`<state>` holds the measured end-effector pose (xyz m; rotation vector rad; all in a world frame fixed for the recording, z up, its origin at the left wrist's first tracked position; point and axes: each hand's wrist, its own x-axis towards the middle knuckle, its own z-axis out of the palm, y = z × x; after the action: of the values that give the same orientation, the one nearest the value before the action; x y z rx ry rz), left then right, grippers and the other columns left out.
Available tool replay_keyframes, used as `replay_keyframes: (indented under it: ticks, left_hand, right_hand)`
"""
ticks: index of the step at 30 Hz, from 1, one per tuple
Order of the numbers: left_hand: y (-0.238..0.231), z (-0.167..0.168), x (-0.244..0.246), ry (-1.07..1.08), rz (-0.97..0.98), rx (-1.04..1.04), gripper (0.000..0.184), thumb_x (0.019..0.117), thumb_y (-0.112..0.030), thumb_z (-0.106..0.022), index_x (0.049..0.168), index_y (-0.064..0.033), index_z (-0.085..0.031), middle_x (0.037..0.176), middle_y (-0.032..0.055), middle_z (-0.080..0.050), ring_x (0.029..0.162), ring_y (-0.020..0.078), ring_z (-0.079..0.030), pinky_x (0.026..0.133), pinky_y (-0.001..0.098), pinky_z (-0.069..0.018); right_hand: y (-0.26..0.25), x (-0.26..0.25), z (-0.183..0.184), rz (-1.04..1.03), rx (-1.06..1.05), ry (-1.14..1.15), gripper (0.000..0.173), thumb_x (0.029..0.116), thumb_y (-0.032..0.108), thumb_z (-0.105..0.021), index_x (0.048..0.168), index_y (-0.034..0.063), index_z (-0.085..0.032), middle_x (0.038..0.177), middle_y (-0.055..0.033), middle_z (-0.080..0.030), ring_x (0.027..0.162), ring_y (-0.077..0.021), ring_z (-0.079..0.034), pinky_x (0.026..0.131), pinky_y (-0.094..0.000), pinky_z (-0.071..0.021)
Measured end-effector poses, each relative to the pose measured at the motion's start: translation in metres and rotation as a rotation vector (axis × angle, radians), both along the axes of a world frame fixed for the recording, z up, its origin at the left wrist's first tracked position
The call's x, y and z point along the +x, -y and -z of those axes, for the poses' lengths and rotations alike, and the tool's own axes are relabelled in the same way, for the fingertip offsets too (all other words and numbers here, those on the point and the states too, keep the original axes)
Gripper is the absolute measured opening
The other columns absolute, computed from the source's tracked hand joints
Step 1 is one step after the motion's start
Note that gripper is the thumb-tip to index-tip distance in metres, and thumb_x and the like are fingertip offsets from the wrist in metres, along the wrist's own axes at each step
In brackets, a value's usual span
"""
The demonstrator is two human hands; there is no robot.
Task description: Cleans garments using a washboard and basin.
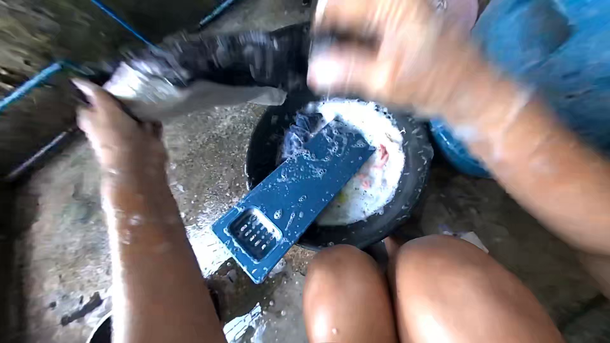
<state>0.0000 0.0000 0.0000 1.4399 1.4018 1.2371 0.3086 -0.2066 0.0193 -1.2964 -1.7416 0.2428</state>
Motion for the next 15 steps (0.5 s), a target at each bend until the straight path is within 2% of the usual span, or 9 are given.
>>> replay_keyframes:
  ticks: [1,2,4,5,6,8,9,12,15]
  left_hand:
    - [0.022,0.023,0.004,-0.111,-0.042,-0.103,0.04,0.1105,-0.04,-0.035,0.138,-0.013,-0.046,0.112,-0.001,-0.06,0.091,0.0056,-0.06,0.079,0.0278,-0.0525]
    - [0.047,0.045,0.005,-0.178,-0.007,-0.223,0.045,0.1093,-0.037,-0.041,0.146,-0.0099,-0.042,0.124,0.005,-0.057,0.101,0.0102,-0.058,0.086,0.0326,-0.0512]
    - [0.087,0.098,0.008,-0.286,0.134,-0.372,0.051,0.1078,-0.031,-0.048,0.15,-0.005,-0.037,0.137,0.0135,-0.053,0.113,0.0176,-0.058,0.095,0.0397,-0.0504]
    - [0.103,0.125,0.009,-0.315,0.2,-0.402,0.049,0.107,-0.028,-0.052,0.148,-0.0018,-0.042,0.142,0.0183,-0.054,0.12,0.0245,-0.06,0.1,0.0455,-0.0508]
    - [0.118,0.148,0.012,-0.347,0.244,-0.416,0.045,0.1063,-0.023,-0.054,0.143,0.0019,-0.049,0.14,0.0221,-0.057,0.12,0.0295,-0.061,0.101,0.0489,-0.0511]
    - [0.142,0.178,0.025,-0.46,0.307,-0.398,0.037,0.1063,-0.018,-0.053,0.135,0.0051,-0.056,0.129,0.0248,-0.064,0.112,0.0322,-0.066,0.097,0.0496,-0.0522]
    - [0.149,0.187,0.033,-0.526,0.322,-0.379,0.036,0.106,-0.018,-0.053,0.133,0.0058,-0.058,0.126,0.0254,-0.065,0.11,0.0329,-0.067,0.097,0.0495,-0.0522]
    - [0.157,0.205,0.066,-0.772,0.335,-0.375,0.052,0.1022,-0.034,-0.062,0.135,0.0069,-0.057,0.131,0.0297,-0.06,0.12,0.0418,-0.062,0.102,0.0565,-0.0488]
    - [0.154,0.213,0.103,-1.049,0.316,-0.388,0.058,0.0959,-0.043,-0.069,0.128,0.0052,-0.063,0.132,0.0318,-0.058,0.125,0.0481,-0.056,0.101,0.0613,-0.0462]
  right_hand:
    - [-0.002,-0.026,0.027,-0.142,-0.024,0.019,0.015,0.0907,0.016,-0.071,0.089,0.0019,-0.074,0.093,-0.0082,-0.069,0.091,-0.0144,-0.065,0.082,-0.0317,-0.0532]
    - [0.006,-0.044,0.062,-0.25,-0.119,0.086,0.011,0.0904,0.015,-0.072,0.09,0.0038,-0.075,0.101,-0.0103,-0.069,0.099,-0.0198,-0.066,0.088,-0.0369,-0.055]
    - [0.022,-0.058,0.127,-0.427,-0.425,0.182,0.023,0.0949,0.012,-0.068,0.117,0.0063,-0.074,0.127,-0.0135,-0.068,0.119,-0.0269,-0.065,0.1,-0.0462,-0.0533]
    - [0.025,-0.054,0.151,-0.45,-0.573,0.155,0.033,0.098,0.011,-0.065,0.131,0.0072,-0.068,0.137,-0.014,-0.064,0.126,-0.0288,-0.062,0.105,-0.0495,-0.0495]
    - [0.024,-0.043,0.174,-0.403,-0.642,0.078,0.037,0.0984,0.009,-0.065,0.135,0.0058,-0.065,0.137,-0.0155,-0.064,0.126,-0.0299,-0.062,0.108,-0.0504,-0.0482]
    - [0.013,-0.005,0.208,-0.175,-0.703,-0.077,0.036,0.1007,0.009,-0.062,0.136,0.0022,-0.063,0.131,-0.0193,-0.066,0.113,-0.0308,-0.069,0.101,-0.0491,-0.0546]
    - [0.005,0.019,0.22,-0.02,-0.759,-0.109,0.034,0.1036,0.012,-0.059,0.136,0.0019,-0.062,0.133,-0.0198,-0.065,0.114,-0.0322,-0.068,0.101,-0.0498,-0.0544]
    - [-0.018,0.071,0.256,0.47,-0.869,-0.082,0.038,0.1045,0.018,-0.056,0.137,-0.0025,-0.059,0.138,-0.0292,-0.058,0.128,-0.0448,-0.057,0.108,-0.0608,-0.0446]
    - [-0.04,0.083,0.297,0.7,-0.96,-0.031,0.062,0.1002,0.02,-0.063,0.151,-0.0061,-0.04,0.152,-0.0345,-0.041,0.14,-0.0507,-0.043,0.112,-0.0644,-0.0382]
